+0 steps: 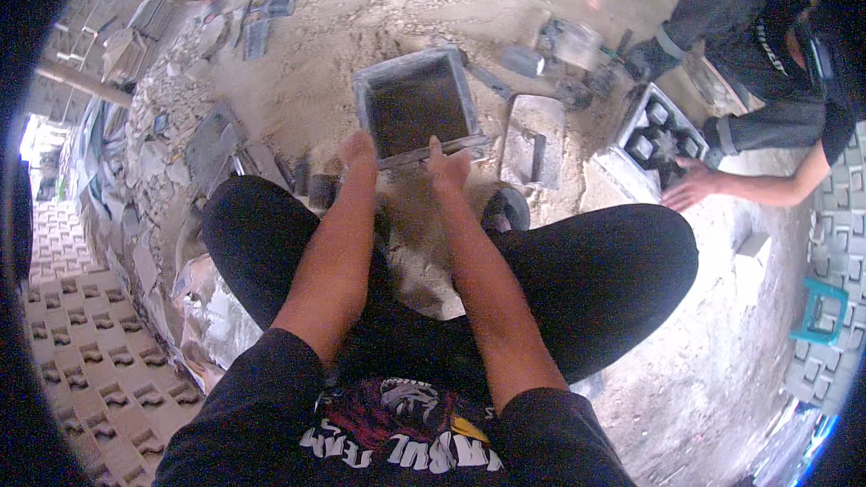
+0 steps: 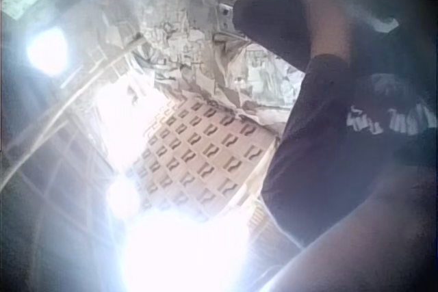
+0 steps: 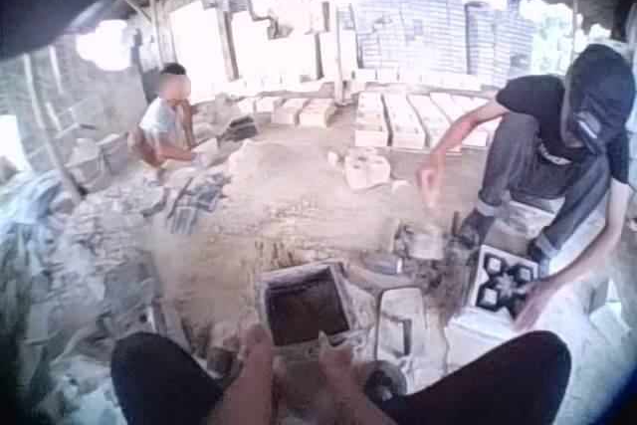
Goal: The person assembles and disassembles a brick mold, removes a finished brick, and then begins cleaning the mold pieces using a trowel and their hands.
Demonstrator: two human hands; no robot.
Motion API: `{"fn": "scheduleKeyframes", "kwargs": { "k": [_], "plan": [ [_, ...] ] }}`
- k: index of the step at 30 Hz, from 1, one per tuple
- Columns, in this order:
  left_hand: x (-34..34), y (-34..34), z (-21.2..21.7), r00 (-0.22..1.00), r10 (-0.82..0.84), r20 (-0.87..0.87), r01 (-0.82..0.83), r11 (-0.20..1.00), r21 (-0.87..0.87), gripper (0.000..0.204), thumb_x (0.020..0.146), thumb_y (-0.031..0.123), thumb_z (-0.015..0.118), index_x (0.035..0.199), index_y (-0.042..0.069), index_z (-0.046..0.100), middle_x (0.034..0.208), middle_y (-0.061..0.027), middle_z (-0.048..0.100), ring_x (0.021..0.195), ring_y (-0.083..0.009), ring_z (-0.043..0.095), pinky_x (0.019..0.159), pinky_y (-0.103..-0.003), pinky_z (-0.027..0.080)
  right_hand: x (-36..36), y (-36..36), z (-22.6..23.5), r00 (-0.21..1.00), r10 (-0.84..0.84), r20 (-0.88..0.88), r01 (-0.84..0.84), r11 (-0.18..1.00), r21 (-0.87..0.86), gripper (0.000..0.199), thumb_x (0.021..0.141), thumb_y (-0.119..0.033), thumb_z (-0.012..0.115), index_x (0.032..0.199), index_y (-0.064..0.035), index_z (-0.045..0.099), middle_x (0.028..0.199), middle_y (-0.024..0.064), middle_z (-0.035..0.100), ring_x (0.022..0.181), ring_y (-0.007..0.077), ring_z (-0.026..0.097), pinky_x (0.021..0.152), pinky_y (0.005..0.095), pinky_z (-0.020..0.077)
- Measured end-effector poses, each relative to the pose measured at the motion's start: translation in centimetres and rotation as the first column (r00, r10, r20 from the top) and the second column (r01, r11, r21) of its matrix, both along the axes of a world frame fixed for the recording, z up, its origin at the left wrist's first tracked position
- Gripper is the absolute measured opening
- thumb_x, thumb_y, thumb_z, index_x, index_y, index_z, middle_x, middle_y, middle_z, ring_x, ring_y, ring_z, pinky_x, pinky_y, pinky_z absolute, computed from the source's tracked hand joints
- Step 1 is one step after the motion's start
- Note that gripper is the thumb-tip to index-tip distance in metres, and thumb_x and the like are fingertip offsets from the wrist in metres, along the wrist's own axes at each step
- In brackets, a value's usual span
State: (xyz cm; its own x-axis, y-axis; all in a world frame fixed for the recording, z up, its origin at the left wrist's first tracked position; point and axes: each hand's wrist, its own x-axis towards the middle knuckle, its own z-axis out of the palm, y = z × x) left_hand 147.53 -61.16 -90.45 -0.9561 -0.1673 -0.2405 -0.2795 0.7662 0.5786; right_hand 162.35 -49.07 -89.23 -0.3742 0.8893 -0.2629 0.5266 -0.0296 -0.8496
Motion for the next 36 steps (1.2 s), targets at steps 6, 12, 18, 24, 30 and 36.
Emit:
{"fn": "scheduleKeyframes", "kwargs": {
  "k": [6, 12, 18, 24, 30, 36],
  "plan": [
    [0.9, 0.9, 2.8, 0.907, -0.415, 0.075, 0.409, 0.822, -0.396, 0.032, 0.087, 0.025, 0.048, 0.091, 0.002, 0.07, 0.096, -0.0183, 0.068, 0.088, -0.0329, 0.067, 0.073, -0.044, 0.053, 0.4, 0.9, -0.7, 0.997, -0.071, 0.004, 0.071, 0.993, -0.093, 0.058, 0.075, -0.041, 0.073, 0.096, 0.0098, 0.057, 0.096, 0.023, 0.062, 0.085, 0.0316, 0.063, 0.069, 0.0405, 0.0516],
    [-1.5, -2.1, 1.0, 0.855, -0.517, -0.028, 0.457, 0.779, -0.429, 0.03, 0.089, 0.023, 0.046, 0.094, 0.006, 0.07, 0.096, -0.016, 0.068, 0.089, -0.0318, 0.067, 0.072, -0.044, 0.053, -0.1, -1.4, 5.2, 0.993, -0.02, 0.112, 0.018, 1.0, 0.012, 0.06, 0.074, -0.047, 0.072, 0.094, 0.0085, 0.06, 0.094, 0.0241, 0.065, 0.089, 0.0373, 0.063, 0.079, 0.043, 0.0498],
    [0.5, 0.3, 2.5, 0.89, -0.45, 0.079, 0.447, 0.822, -0.353, 0.029, 0.088, 0.023, 0.046, 0.095, 0.007, 0.07, 0.097, -0.0174, 0.068, 0.092, -0.0347, 0.066, 0.074, -0.046, 0.053, 1.6, 0.1, 6.3, 0.992, 0.016, 0.129, -0.006, 0.997, -0.077, 0.064, 0.075, -0.05, 0.07, 0.098, 0.0087, 0.06, 0.098, 0.0263, 0.064, 0.094, 0.0395, 0.062, 0.083, 0.0437, 0.0484],
    [-4.3, -3.7, -0.7, 0.946, -0.32, 0.06, 0.323, 0.897, -0.302, 0.032, 0.089, 0.024, 0.045, 0.098, 0.005, 0.069, 0.099, -0.0177, 0.067, 0.094, -0.0351, 0.065, 0.077, -0.046, 0.052, -1.1, -2.9, 7.0, 0.996, 0.03, 0.087, -0.027, 0.999, -0.026, 0.06, 0.077, -0.046, 0.069, 0.094, 0.011, 0.06, 0.092, 0.0262, 0.065, 0.085, 0.0359, 0.066, 0.079, 0.0417, 0.0504],
    [-1.0, 0.6, 2.3, 0.899, -0.404, 0.169, 0.436, 0.86, -0.265, 0.033, 0.09, 0.023, 0.042, 0.102, 0.006, 0.068, 0.104, -0.018, 0.066, 0.099, -0.0335, 0.064, 0.082, -0.045, 0.051, 0.3, 0.3, 2.9, 0.986, -0.039, 0.161, 0.046, 0.998, -0.045, 0.059, 0.076, -0.045, 0.07, 0.089, 0.0124, 0.06, 0.087, 0.0268, 0.065, 0.085, 0.0363, 0.066, 0.079, 0.0416, 0.0505],
    [-3.0, -1.7, 2.0, 0.925, -0.372, 0.078, 0.377, 0.871, -0.314, 0.042, 0.087, 0.034, 0.045, 0.105, 0.003, 0.066, 0.108, -0.0208, 0.064, 0.103, -0.0373, 0.061, 0.088, -0.046, 0.047, 0.5, -1.7, 6.5, 0.98, 0.044, 0.193, -0.089, 0.969, 0.23, 0.071, 0.079, -0.059, 0.059, 0.079, 0.0112, 0.064, 0.065, 0.0221, 0.064, 0.072, 0.0317, 0.068, 0.074, 0.04, 0.0519]
  ]
}}
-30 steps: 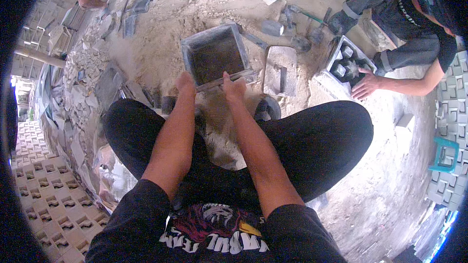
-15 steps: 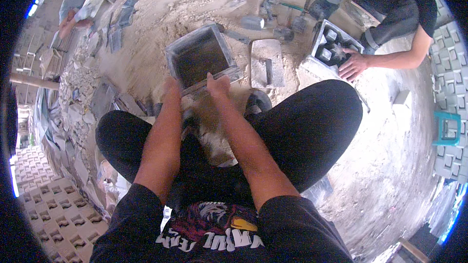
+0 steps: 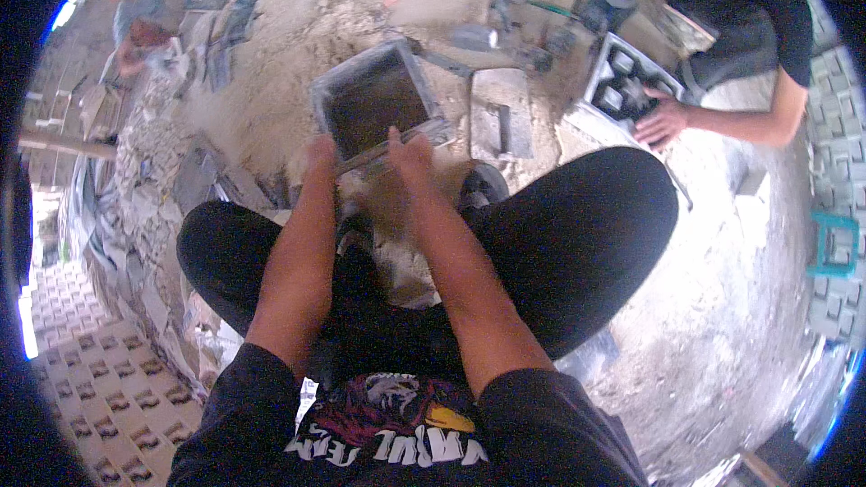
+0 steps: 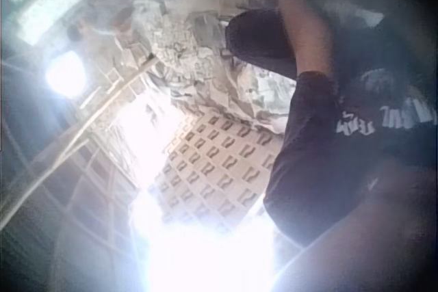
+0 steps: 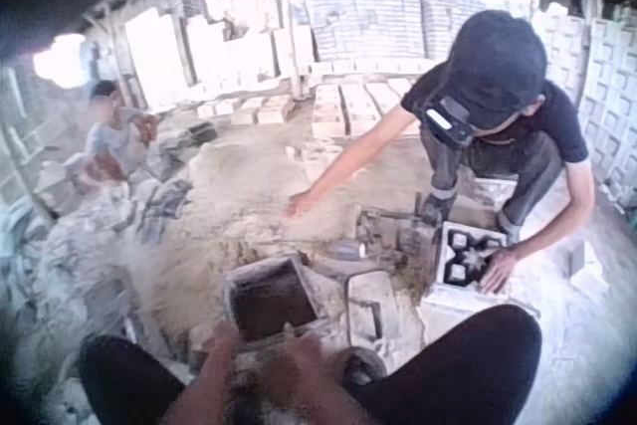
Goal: The person assembles and disassembles a brick mold, removes a finished brick, and then begins cleaning the mold pieces using a trowel and their hands.
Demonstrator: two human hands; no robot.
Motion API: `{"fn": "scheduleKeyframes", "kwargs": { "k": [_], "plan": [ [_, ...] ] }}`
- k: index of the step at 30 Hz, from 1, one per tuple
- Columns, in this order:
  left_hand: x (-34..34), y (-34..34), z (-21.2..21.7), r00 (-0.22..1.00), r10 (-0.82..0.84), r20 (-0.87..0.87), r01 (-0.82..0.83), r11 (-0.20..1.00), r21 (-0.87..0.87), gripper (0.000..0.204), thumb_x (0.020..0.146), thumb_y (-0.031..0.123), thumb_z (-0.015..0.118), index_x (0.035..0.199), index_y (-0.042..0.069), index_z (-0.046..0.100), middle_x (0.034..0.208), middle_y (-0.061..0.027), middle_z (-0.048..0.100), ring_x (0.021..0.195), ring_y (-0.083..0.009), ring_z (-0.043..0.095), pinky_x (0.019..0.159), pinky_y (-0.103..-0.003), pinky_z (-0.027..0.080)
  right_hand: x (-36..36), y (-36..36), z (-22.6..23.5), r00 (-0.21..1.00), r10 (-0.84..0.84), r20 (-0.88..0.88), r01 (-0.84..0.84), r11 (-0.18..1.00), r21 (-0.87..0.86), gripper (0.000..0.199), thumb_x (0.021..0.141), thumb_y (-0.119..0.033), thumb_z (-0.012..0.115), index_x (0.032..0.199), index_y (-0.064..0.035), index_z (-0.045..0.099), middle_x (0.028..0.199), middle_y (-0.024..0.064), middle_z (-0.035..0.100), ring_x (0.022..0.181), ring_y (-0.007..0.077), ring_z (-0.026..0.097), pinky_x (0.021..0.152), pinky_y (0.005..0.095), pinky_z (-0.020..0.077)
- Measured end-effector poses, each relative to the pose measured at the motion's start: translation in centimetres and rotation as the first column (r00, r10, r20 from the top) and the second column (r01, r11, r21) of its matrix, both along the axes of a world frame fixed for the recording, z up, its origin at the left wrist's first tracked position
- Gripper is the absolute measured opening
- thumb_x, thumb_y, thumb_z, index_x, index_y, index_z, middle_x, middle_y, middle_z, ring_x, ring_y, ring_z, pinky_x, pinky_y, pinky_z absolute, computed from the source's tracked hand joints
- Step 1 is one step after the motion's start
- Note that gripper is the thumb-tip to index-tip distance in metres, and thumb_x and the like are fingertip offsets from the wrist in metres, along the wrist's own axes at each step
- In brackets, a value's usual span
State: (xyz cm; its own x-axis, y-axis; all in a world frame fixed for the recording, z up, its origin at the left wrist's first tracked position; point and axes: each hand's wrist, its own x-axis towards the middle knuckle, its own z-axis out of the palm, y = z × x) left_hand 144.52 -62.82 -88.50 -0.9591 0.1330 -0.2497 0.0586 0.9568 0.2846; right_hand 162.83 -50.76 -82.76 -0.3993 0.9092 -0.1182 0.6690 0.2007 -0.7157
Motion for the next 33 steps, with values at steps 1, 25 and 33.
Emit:
{"fn": "scheduleKeyframes", "kwargs": {
  "k": [1, 25, 33],
  "plan": [
    [-0.6, -1.5, -0.4, 0.967, 0.241, -0.084, -0.231, 0.966, 0.114, 0.046, 0.086, 0.038, 0.046, 0.104, 0.0, 0.066, 0.106, -0.0228, 0.064, 0.103, -0.0388, 0.06, 0.088, -0.047, 0.046, -0.3, -0.2, 1.5, 0.994, 0.106, 0.012, -0.106, 0.994, -0.003, 0.074, 0.08, -0.063, 0.056, 0.078, 0.011, 0.064, 0.062, 0.0215, 0.064, 0.068, 0.0311, 0.068, 0.073, 0.04, 0.0523],
    [-2.4, 3.7, 3.4, 0.999, 0.05, -0.002, -0.034, 0.707, 0.706, 0.087, 0.065, 0.012, 0.065, 0.141, 0.0, 0.026, 0.141, -0.0233, 0.035, 0.132, -0.0358, 0.033, 0.108, -0.038, 0.031, -1.7, 11.6, 1.6, 0.89, 0.452, 0.07, -0.453, 0.891, 0.01, 0.06, 0.074, -0.013, 0.057, 0.131, -0.0049, 0.04, 0.111, 0.0293, 0.058, 0.108, 0.0394, 0.056, 0.095, 0.0432, 0.0416],
    [-4.1, 3.8, 2.5, 0.987, 0.028, -0.161, 0.085, 0.751, 0.654, 0.078, 0.063, 0.009, 0.063, 0.136, 0.003, 0.037, 0.127, -0.0211, 0.051, 0.12, -0.0354, 0.047, 0.102, -0.04, 0.038, -1.8, 11.9, 1.1, 0.879, 0.474, 0.042, -0.476, 0.879, 0.04, 0.055, 0.074, -0.011, 0.056, 0.128, -0.0058, 0.044, 0.11, 0.0279, 0.059, 0.107, 0.0443, 0.055, 0.094, 0.0445, 0.0418]
  ]
}}
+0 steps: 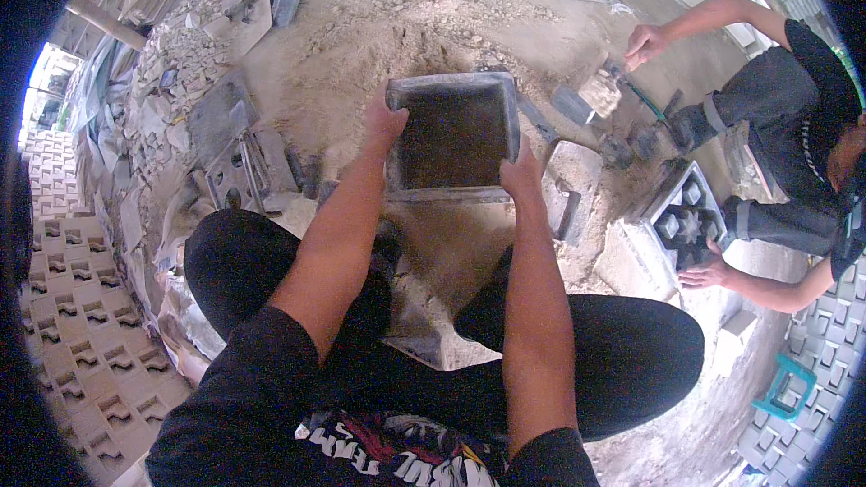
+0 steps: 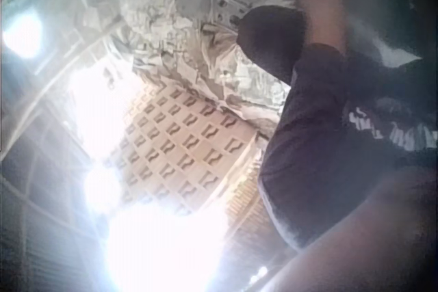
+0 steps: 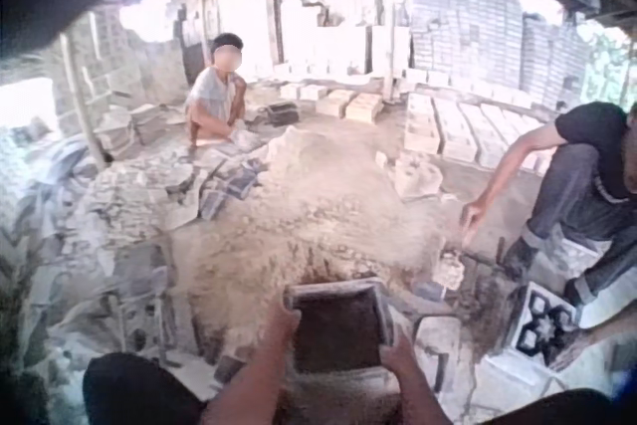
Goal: The person assembles and disassembles a brick mold, removes a finished brick, and then begins cleaning the mold pieces using a trowel and their hands.
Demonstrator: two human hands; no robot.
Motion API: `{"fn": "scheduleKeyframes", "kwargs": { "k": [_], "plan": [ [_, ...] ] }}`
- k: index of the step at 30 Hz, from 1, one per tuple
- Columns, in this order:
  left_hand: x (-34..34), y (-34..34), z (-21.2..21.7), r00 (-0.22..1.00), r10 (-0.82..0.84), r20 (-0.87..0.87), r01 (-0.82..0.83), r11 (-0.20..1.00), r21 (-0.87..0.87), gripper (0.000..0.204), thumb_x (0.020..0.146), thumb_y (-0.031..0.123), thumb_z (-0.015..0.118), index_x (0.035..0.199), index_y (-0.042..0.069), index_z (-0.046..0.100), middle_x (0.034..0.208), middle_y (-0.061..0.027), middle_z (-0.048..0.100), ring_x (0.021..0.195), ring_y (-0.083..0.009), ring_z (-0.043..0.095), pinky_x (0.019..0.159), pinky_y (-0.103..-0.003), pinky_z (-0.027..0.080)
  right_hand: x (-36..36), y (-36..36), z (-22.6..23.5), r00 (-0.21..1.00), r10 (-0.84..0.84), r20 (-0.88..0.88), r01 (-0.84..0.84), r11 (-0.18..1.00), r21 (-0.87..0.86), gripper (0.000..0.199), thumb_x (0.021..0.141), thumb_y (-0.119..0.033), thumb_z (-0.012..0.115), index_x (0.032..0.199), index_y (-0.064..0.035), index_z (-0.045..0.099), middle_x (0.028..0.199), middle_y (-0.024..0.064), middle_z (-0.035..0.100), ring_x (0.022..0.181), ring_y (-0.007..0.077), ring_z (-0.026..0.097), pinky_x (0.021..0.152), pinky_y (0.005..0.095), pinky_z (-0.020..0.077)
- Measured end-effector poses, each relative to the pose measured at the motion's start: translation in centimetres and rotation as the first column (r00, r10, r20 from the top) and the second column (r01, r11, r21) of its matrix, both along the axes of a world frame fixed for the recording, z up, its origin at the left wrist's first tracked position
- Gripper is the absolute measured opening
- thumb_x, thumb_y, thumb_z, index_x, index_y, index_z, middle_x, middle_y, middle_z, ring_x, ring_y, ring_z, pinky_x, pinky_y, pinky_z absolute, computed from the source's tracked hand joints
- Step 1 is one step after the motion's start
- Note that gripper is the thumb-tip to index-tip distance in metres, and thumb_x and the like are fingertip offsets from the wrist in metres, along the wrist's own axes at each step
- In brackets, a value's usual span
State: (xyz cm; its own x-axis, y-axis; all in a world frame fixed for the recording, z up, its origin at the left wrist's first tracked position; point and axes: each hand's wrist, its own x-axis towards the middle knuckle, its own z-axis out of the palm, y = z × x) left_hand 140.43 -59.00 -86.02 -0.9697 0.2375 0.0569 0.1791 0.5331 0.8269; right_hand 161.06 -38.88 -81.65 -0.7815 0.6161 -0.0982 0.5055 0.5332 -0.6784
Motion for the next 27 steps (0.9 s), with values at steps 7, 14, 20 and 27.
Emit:
{"fn": "scheduleKeyframes", "kwargs": {
  "k": [7, 14, 20, 27],
  "plan": [
    [-0.3, 0.7, 0.7, 1.0, 0.007, -0.001, -0.007, 0.997, -0.078, 0.074, 0.063, 0.012, 0.064, 0.134, 0.016, 0.042, 0.122, -0.0181, 0.055, 0.114, -0.0356, 0.051, 0.098, -0.042, 0.041, 0.1, 0.7, -0.7, 0.996, 0.011, 0.093, -0.013, 1.0, 0.027, 0.049, 0.079, -0.018, 0.056, 0.122, 0.0001, 0.043, 0.108, 0.0326, 0.056, 0.104, 0.0463, 0.054, 0.092, 0.0488, 0.0407],
    [0.6, 0.9, 1.1, 1.0, -0.013, 0.012, 0.014, 0.998, -0.068, 0.07, 0.069, 0.018, 0.064, 0.135, 0.015, 0.042, 0.125, -0.0197, 0.053, 0.115, -0.0363, 0.051, 0.098, -0.044, 0.039, 0.7, 0.2, 1.1, 0.988, -0.11, 0.105, 0.114, 0.993, -0.032, 0.045, 0.084, -0.03, 0.059, 0.111, 0.0036, 0.049, 0.105, 0.0304, 0.057, 0.103, 0.0421, 0.055, 0.088, 0.046, 0.0426],
    [0.9, -0.7, 0.3, 0.992, -0.023, -0.124, 0.011, 0.995, -0.094, 0.054, 0.085, 0.031, 0.054, 0.135, 0.011, 0.043, 0.128, -0.0211, 0.051, 0.118, -0.0369, 0.049, 0.099, -0.043, 0.039, -0.5, -0.7, 1.9, 0.849, -0.219, -0.48, 0.406, 0.853, 0.329, 0.041, 0.086, -0.037, 0.062, 0.099, 0.0018, 0.057, 0.095, 0.0218, 0.059, 0.093, 0.0369, 0.056, 0.083, 0.0442, 0.0434],
    [-0.7, -9.5, 2.2, 0.992, 0.011, -0.122, -0.039, 0.973, -0.228, 0.043, 0.089, 0.036, 0.05, 0.119, 0.006, 0.055, 0.114, -0.0228, 0.058, 0.107, -0.0391, 0.054, 0.092, -0.046, 0.043, -7.3, -9.3, 6.5, 0.714, 0.187, -0.675, 0.1, 0.926, 0.363, 0.025, 0.085, -0.021, 0.061, 0.1, -0.0016, 0.054, 0.094, 0.0191, 0.058, 0.091, 0.0377, 0.055, 0.081, 0.0461, 0.0418]
  ]
}}
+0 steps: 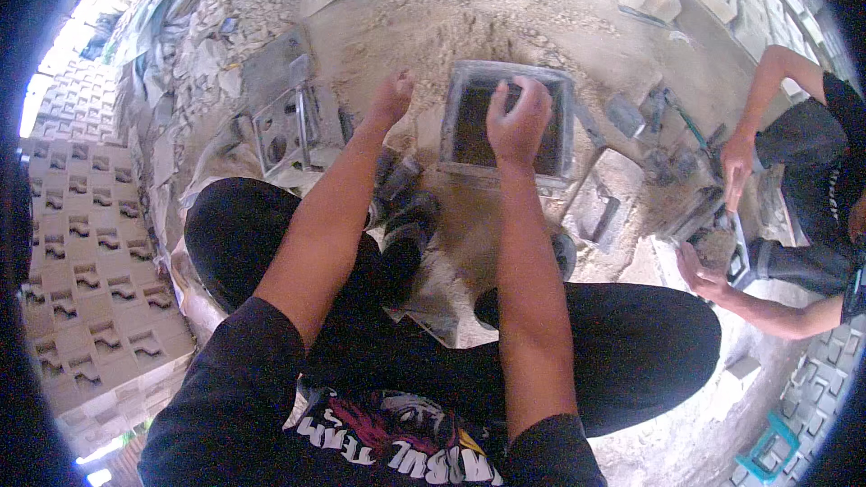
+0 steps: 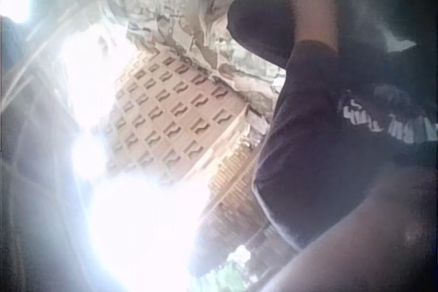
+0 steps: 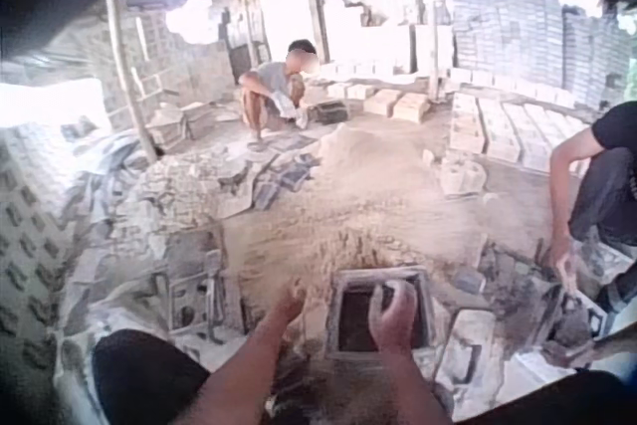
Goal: The person assembles and disassembles a brick mold, removes a finished brick, and then begins cleaning the mold pieces using a trowel and their hands.
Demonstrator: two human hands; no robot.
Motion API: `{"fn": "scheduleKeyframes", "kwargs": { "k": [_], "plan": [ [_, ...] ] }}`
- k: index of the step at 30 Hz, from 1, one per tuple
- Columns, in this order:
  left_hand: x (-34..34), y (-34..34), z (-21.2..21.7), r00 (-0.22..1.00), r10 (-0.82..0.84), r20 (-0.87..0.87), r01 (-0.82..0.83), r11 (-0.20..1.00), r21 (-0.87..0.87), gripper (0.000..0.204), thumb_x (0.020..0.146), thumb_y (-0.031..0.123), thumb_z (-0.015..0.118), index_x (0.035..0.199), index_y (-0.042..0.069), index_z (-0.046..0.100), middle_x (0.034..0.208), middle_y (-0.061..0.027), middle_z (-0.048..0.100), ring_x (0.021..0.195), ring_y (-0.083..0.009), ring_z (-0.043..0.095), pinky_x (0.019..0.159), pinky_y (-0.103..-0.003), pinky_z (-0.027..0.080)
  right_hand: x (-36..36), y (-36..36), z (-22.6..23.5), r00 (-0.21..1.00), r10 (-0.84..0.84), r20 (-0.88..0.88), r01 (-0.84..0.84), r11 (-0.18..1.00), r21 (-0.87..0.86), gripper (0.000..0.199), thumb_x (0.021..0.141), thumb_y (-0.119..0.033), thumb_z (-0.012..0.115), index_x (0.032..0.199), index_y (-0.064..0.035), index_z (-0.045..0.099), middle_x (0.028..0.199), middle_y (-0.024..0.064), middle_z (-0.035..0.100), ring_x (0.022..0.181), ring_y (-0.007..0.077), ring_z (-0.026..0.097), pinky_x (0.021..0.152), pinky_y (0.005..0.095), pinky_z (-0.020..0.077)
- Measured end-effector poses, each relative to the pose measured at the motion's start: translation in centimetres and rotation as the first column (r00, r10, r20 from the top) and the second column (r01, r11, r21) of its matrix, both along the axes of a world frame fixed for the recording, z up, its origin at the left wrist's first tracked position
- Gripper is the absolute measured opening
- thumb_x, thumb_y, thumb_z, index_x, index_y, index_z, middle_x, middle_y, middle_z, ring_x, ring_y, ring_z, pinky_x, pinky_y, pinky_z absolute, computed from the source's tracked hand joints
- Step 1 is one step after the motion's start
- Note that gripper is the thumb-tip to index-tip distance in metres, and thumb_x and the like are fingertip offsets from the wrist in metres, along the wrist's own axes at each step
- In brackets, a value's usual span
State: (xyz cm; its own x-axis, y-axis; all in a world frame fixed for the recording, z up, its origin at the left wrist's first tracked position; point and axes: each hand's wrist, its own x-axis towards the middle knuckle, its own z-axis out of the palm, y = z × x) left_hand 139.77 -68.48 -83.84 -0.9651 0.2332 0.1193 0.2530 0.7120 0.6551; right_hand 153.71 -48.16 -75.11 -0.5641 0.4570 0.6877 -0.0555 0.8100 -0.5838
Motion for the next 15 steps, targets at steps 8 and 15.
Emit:
{"fn": "scheduleKeyframes", "kwargs": {
  "k": [8, 15],
  "plan": [
    [2.2, -12.2, 0.7, 0.992, 0.08, -0.093, -0.094, 0.983, -0.158, 0.034, 0.086, 0.029, 0.053, 0.109, 0.006, 0.062, 0.105, -0.0216, 0.063, 0.099, -0.0395, 0.059, 0.085, -0.046, 0.046, -4.2, -12.0, 0.8, 0.951, 0.307, 0.034, -0.304, 0.951, -0.062, 0.021, 0.084, -0.018, 0.057, 0.098, -0.0019, 0.053, 0.092, 0.0188, 0.058, 0.09, 0.0375, 0.054, 0.082, 0.0462, 0.0421],
    [6.0, -13.6, 7.0, 0.928, 0.364, -0.079, -0.37, 0.926, -0.072, 0.032, 0.083, 0.026, 0.054, 0.106, 0.006, 0.063, 0.104, -0.0191, 0.064, 0.101, -0.036, 0.059, 0.086, -0.045, 0.045, -5.8, -16.3, -0.9, 0.856, 0.423, 0.299, -0.324, 0.887, -0.327, 0.025, 0.081, -0.02, 0.057, 0.096, 0.0004, 0.058, 0.09, 0.0206, 0.063, 0.088, 0.0373, 0.06, 0.079, 0.0454, 0.047]
  ]
}}
